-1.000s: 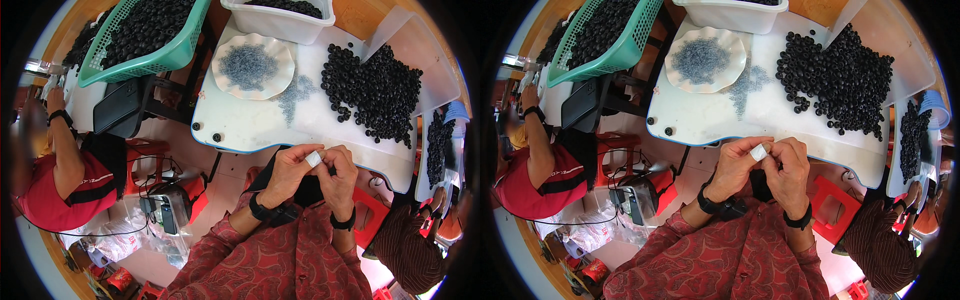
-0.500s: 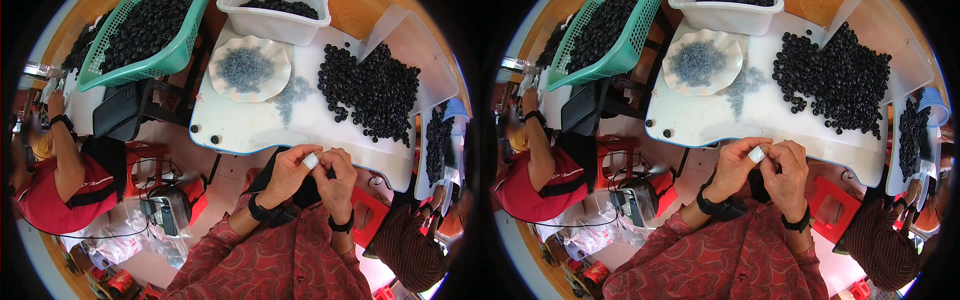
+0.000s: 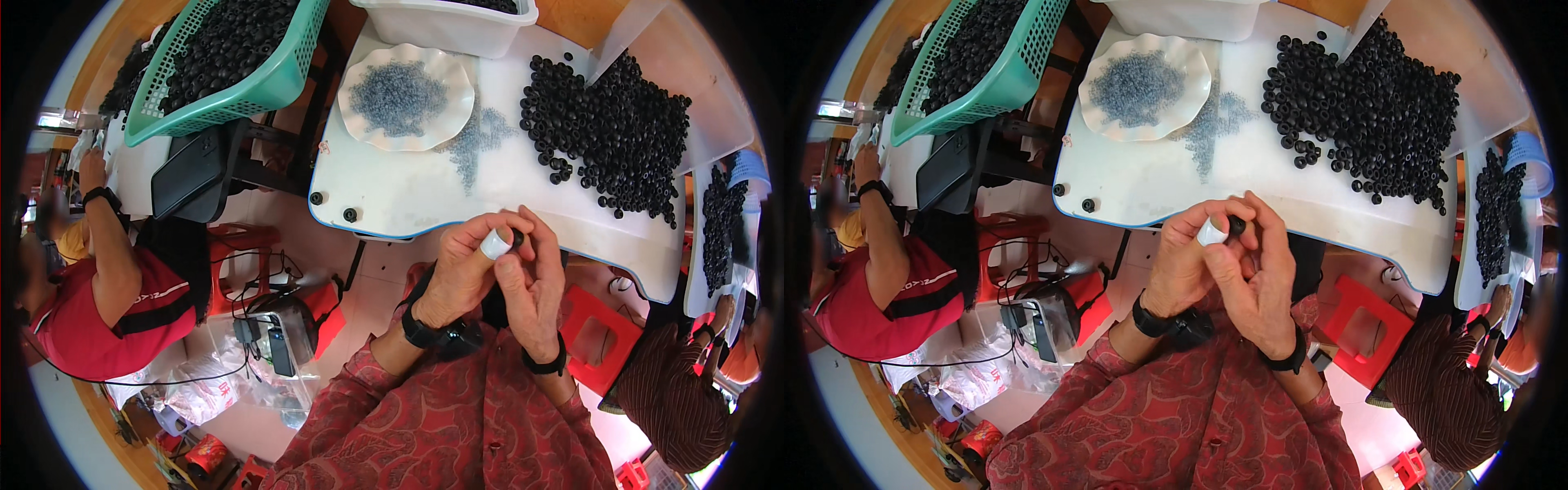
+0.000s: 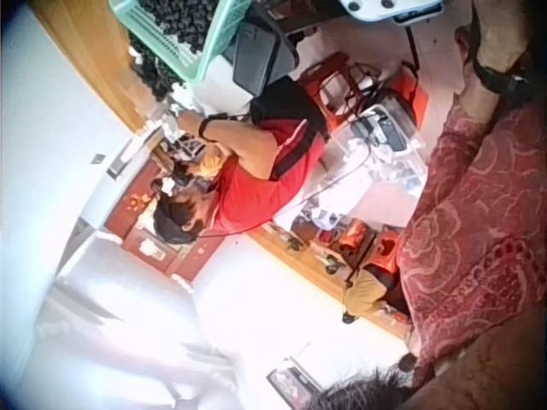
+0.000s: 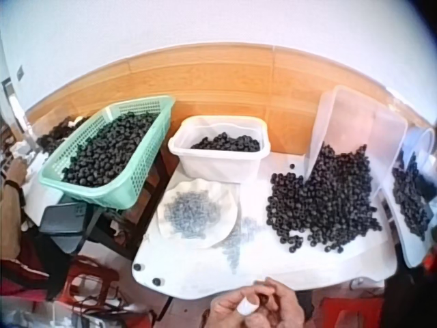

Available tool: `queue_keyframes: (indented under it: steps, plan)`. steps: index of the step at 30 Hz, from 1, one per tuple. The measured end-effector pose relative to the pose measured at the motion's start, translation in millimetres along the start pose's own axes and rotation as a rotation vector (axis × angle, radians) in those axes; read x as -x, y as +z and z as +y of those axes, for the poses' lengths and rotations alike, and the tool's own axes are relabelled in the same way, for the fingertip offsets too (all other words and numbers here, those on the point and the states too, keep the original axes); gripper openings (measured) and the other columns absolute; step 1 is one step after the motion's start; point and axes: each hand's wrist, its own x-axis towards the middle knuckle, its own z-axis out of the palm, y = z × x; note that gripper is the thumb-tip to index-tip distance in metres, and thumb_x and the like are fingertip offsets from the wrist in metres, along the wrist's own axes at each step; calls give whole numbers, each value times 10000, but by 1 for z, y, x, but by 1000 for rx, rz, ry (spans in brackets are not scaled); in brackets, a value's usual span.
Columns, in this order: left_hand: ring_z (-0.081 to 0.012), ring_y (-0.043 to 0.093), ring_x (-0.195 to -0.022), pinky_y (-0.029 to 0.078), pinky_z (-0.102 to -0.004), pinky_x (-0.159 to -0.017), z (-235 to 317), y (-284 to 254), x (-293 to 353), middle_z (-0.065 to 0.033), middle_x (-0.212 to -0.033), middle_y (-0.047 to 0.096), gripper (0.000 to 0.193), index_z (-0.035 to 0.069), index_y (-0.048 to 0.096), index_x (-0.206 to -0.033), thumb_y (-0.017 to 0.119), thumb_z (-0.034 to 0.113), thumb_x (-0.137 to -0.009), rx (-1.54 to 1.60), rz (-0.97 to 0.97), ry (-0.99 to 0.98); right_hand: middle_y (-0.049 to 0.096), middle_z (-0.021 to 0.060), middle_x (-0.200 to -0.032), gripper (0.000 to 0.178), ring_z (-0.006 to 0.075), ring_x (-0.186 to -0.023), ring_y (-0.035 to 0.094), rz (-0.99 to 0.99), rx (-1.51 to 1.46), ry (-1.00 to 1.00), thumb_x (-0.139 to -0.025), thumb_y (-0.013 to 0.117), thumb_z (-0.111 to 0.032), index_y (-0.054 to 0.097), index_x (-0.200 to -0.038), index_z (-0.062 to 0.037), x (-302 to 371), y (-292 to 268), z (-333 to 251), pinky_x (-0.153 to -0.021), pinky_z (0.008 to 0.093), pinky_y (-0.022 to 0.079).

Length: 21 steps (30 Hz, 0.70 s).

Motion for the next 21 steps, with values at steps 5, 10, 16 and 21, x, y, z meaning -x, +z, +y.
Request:
queue_keyframes:
  steps: [5, 10, 16, 21]
  plan:
    - [-177, 592, -892, 536, -292, -687, -5, 4, 3, -115, -1111, 598, 247, 24, 538, -905, 694, 212, -866, 42, -32, 54, 587, 92, -1088, 647, 101, -937, 553, -39, 94, 68, -861, 719, -150, 372, -1362, 67, 1, -3, 3, -843, 220, 455]
    - [-180, 595, -876, 544, -305, -698, 1, 18, 7, -120, -1104, 594, 300, 24, 511, -896, 724, 227, -838, 11, -39, 38, 560, 174, -1235, 662, 174, -1097, 546, -17, -100, 6, -856, 711, -135, 358, -1378, 71, 4, -1, -1, -943, 281, 434]
    - [-221, 600, -854, 553, -349, -733, -4, 18, 7, -152, -1094, 579, 267, 27, 502, -907, 711, 178, -837, 119, -129, 56, 541, 204, -1287, 712, 205, -1146, 534, -54, -109, -49, -847, 724, -157, 333, -1400, 62, 4, -8, 7, -980, 307, 424]
    - [-259, 610, -867, 564, -391, -751, -4, 19, 7, -172, -1109, 579, 229, 28, 506, -916, 693, 139, -842, 143, -127, 60, 546, 192, -1285, 704, 182, -1087, 549, -3, -127, -135, -835, 746, -165, 364, -1384, 56, 3, -5, 7, -931, 287, 448]
